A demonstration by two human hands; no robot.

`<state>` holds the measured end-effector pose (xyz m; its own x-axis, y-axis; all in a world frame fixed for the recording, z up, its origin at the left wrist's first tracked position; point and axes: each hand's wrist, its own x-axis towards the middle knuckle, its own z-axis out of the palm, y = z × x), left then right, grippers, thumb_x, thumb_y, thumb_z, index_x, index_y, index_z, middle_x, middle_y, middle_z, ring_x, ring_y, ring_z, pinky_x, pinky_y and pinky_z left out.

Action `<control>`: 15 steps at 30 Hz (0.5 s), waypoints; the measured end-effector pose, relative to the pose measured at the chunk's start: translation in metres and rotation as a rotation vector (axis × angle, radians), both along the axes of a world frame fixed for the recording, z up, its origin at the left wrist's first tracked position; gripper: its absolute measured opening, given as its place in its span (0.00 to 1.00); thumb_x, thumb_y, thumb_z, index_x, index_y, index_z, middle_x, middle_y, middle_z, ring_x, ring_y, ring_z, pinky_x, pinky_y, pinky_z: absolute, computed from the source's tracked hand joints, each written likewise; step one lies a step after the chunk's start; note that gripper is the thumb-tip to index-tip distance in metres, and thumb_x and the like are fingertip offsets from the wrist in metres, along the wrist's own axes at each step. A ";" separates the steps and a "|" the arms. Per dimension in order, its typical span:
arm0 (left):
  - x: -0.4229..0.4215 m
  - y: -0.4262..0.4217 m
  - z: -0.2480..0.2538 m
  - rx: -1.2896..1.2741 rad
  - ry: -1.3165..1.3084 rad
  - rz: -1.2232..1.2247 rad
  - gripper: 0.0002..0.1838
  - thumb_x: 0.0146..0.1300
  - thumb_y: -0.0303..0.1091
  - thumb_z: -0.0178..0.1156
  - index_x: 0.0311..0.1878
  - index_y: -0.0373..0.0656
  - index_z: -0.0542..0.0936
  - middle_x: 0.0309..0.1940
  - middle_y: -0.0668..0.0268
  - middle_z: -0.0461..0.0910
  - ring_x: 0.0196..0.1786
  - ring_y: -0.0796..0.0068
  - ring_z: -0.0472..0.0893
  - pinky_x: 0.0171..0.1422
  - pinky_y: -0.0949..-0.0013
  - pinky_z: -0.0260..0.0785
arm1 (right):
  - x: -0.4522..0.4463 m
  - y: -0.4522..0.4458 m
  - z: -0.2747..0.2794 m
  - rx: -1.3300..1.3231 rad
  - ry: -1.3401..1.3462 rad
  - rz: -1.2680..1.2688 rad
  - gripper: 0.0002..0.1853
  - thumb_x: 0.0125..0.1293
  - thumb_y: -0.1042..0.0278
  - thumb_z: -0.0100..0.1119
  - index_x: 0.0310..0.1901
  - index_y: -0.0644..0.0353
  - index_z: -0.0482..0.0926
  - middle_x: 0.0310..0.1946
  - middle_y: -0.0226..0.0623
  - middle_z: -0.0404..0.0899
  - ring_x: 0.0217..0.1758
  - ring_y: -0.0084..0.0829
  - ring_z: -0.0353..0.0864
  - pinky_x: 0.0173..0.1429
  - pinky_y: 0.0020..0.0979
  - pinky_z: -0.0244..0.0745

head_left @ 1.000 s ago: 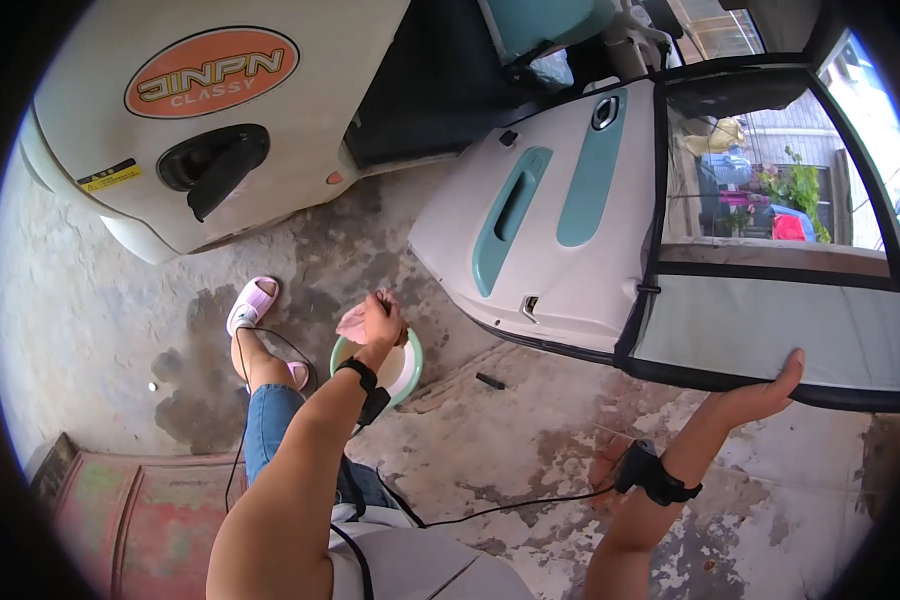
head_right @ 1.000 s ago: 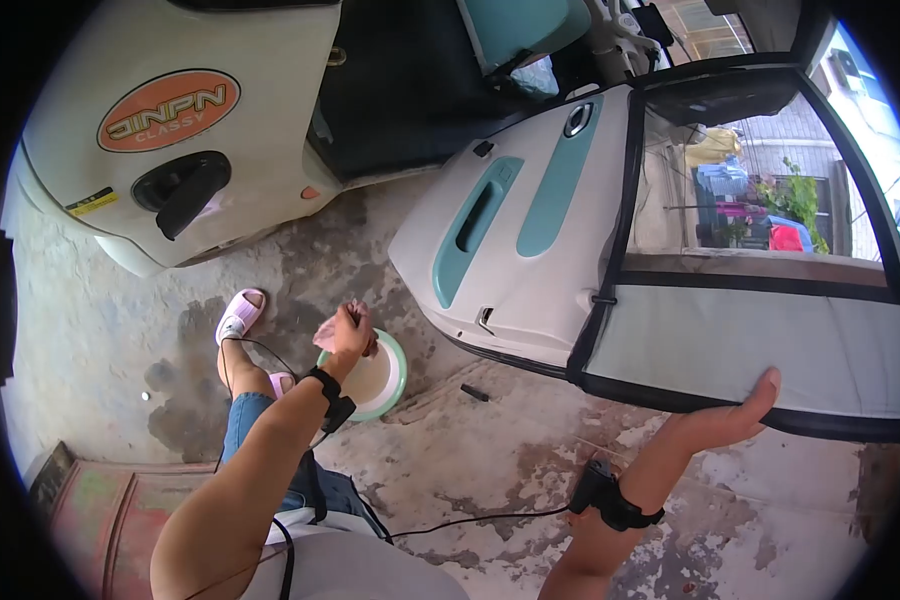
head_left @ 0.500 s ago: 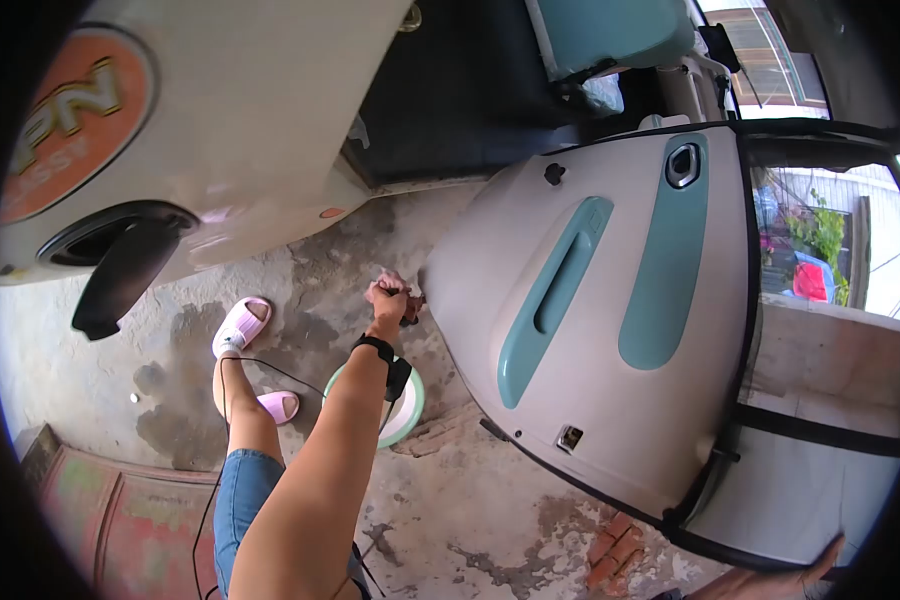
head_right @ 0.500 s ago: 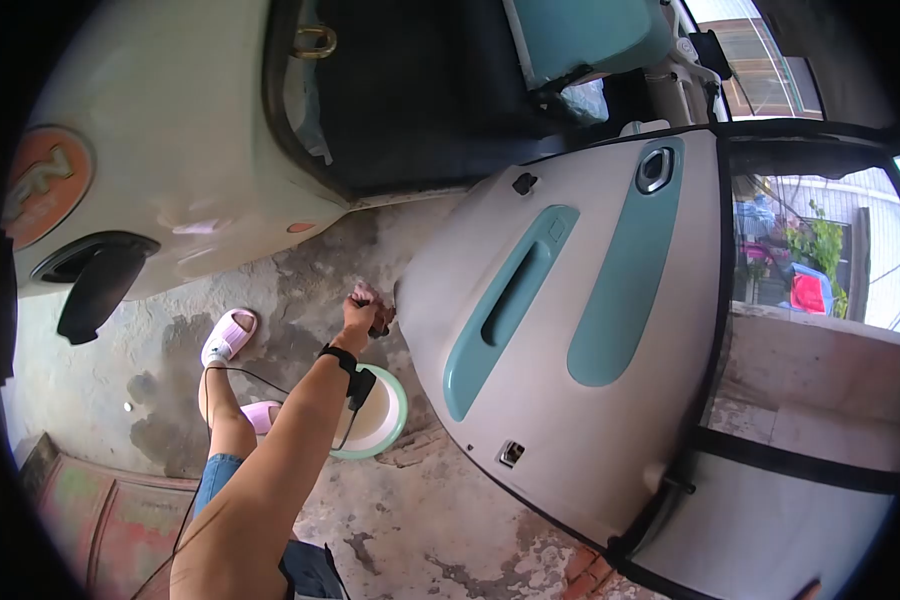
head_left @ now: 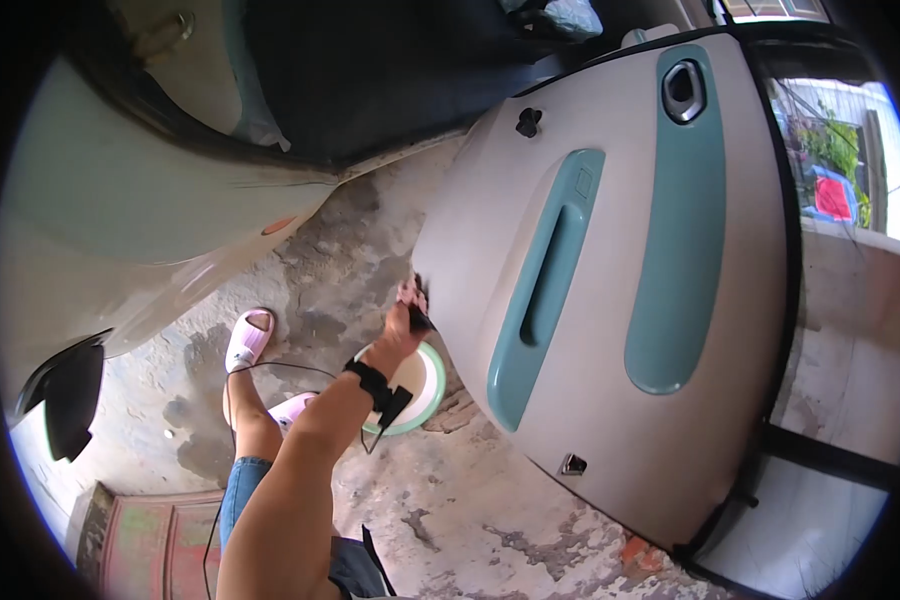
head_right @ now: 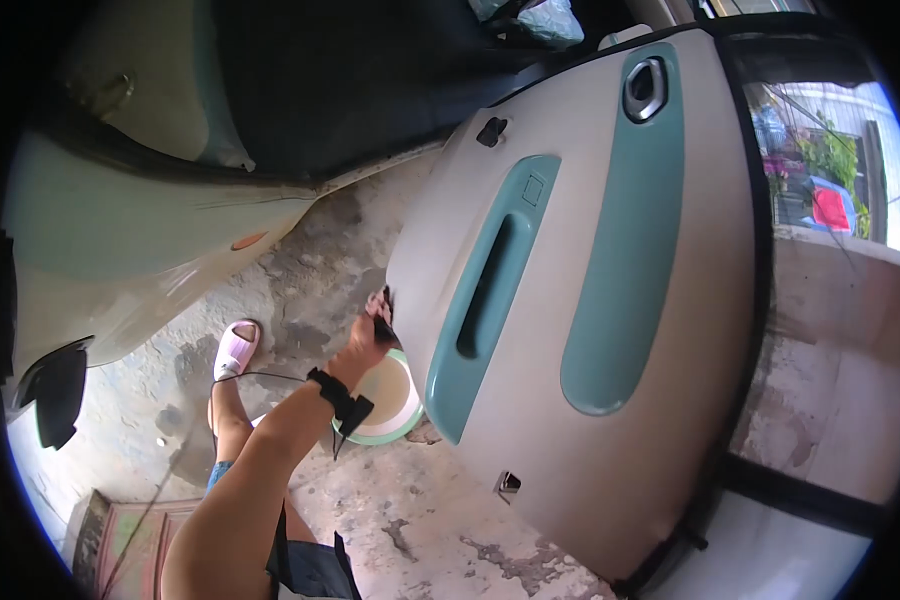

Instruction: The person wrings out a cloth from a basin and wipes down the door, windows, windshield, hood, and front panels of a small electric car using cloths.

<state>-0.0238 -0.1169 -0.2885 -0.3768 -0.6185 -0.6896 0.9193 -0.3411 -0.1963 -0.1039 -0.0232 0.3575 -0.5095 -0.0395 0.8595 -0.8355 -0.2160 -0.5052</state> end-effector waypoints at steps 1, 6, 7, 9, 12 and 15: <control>0.007 0.006 0.029 0.022 0.088 -0.007 0.11 0.67 0.36 0.65 0.48 0.60 0.74 0.33 0.83 0.75 0.31 0.87 0.73 0.34 0.81 0.71 | 0.000 0.003 0.001 -0.011 -0.021 0.003 0.23 0.68 0.54 0.54 0.57 0.60 0.79 0.61 0.45 0.75 0.63 0.41 0.74 0.70 0.42 0.66; 0.018 0.058 0.156 -0.115 0.083 -0.189 0.13 0.78 0.45 0.42 0.34 0.57 0.66 0.26 0.73 0.66 0.31 0.75 0.71 0.37 0.69 0.65 | -0.010 0.007 -0.011 -0.035 0.063 -0.056 0.23 0.69 0.56 0.54 0.59 0.61 0.78 0.61 0.44 0.75 0.62 0.40 0.75 0.68 0.41 0.68; 0.038 0.062 0.196 -0.134 0.082 -0.373 0.11 0.77 0.43 0.42 0.35 0.57 0.68 0.27 0.73 0.69 0.35 0.74 0.73 0.42 0.70 0.66 | -0.010 0.009 -0.008 -0.026 -0.105 0.041 0.23 0.70 0.56 0.53 0.58 0.63 0.78 0.60 0.43 0.76 0.61 0.38 0.75 0.67 0.38 0.69; 0.065 0.079 0.236 -0.152 0.149 -0.485 0.04 0.68 0.30 0.49 0.42 0.44 0.72 0.29 0.65 0.77 0.41 0.69 0.80 0.54 0.60 0.73 | -0.005 0.004 -0.013 -0.004 -0.252 0.117 0.24 0.71 0.55 0.52 0.58 0.66 0.76 0.58 0.42 0.76 0.60 0.36 0.75 0.65 0.36 0.70; 0.103 0.081 0.285 -0.357 -0.166 -0.544 0.06 0.67 0.26 0.48 0.45 0.40 0.72 0.31 0.60 0.81 0.43 0.71 0.81 0.49 0.63 0.76 | 0.009 -0.006 -0.023 0.016 -0.237 0.094 0.25 0.71 0.55 0.52 0.58 0.69 0.75 0.56 0.42 0.76 0.59 0.36 0.76 0.63 0.35 0.71; 0.092 0.051 0.273 -0.570 -0.781 -0.141 0.10 0.69 0.23 0.44 0.52 0.41 0.68 0.35 0.59 0.79 0.34 0.75 0.80 0.38 0.73 0.75 | 0.014 -0.006 -0.018 0.087 -0.355 0.197 0.24 0.69 0.58 0.54 0.56 0.71 0.74 0.51 0.44 0.78 0.51 0.35 0.79 0.56 0.35 0.75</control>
<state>0.0678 -0.0663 -0.0156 -0.0370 -0.9209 -0.3882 0.6640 -0.3130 0.6791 -0.0903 -0.0291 0.3398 -0.7493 -0.2305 0.6209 -0.5529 -0.2984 -0.7780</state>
